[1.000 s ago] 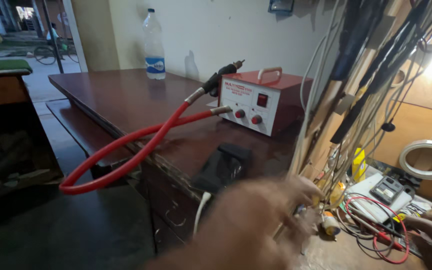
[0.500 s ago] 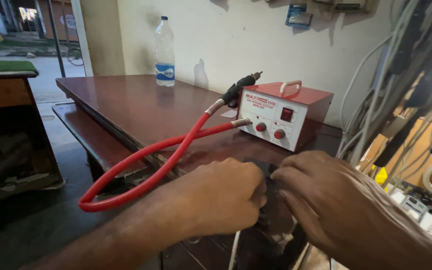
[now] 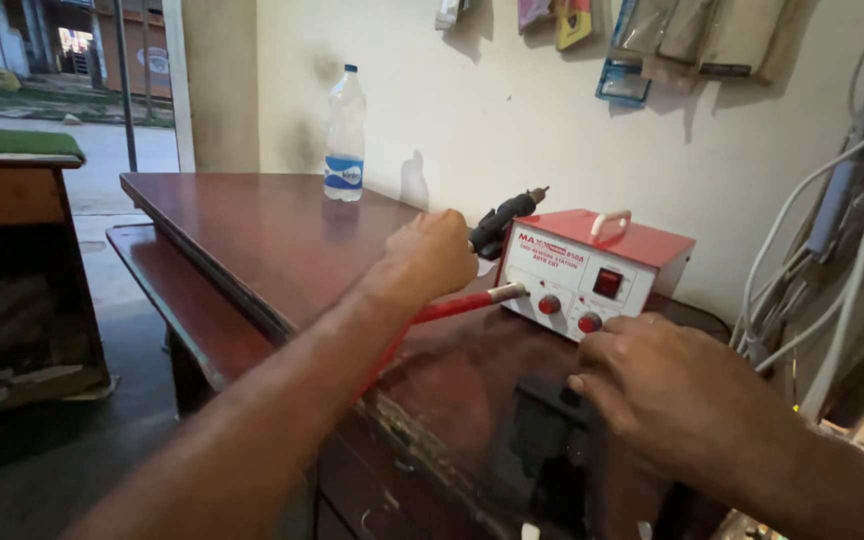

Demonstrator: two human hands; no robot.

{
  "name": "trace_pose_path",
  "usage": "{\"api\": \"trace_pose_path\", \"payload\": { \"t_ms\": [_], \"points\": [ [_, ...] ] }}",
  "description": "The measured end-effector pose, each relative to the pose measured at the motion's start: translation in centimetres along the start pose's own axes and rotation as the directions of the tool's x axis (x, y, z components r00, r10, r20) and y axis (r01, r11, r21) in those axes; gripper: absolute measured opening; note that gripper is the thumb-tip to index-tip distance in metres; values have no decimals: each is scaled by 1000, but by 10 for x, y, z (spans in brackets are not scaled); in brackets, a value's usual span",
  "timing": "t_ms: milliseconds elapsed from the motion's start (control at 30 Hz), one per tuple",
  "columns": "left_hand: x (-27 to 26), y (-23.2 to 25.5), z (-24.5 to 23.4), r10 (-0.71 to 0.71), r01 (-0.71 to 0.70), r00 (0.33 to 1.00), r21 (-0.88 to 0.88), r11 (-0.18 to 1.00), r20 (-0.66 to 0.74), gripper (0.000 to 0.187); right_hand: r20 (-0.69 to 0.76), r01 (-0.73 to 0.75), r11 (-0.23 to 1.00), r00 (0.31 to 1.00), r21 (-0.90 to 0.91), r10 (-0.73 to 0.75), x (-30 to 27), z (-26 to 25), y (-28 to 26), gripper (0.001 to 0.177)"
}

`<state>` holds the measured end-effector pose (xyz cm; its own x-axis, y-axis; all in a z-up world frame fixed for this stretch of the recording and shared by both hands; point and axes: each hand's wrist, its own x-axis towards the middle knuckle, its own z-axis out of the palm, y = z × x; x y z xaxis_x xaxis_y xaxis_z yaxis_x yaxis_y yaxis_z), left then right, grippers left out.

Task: The person holds a small green circuit board and uses a hot air gun to apply heat to specific components. The person directs the hot air nozzle with one hand while stabilizing the board with the other, focusing on a small area.

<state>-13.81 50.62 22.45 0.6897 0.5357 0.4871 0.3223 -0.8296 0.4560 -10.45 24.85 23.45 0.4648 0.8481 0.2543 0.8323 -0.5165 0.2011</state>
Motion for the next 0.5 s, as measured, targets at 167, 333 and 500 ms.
{"api": "trace_pose_path", "payload": {
  "t_ms": [167,333,500],
  "points": [
    [33,-3,39,-113,113,994,5,994,1,29,40,-33,999,999,-21,34,3,2,4,27],
    [32,-2,66,-14,18,999,72,997,-52,41,119,-24,993,992,-117,38,-1,14,10,27],
    [32,31,99,675,-711,549,150,688,-493,51,276,23,990,961,-138,16,-6,32,14,26]
  ]
}}
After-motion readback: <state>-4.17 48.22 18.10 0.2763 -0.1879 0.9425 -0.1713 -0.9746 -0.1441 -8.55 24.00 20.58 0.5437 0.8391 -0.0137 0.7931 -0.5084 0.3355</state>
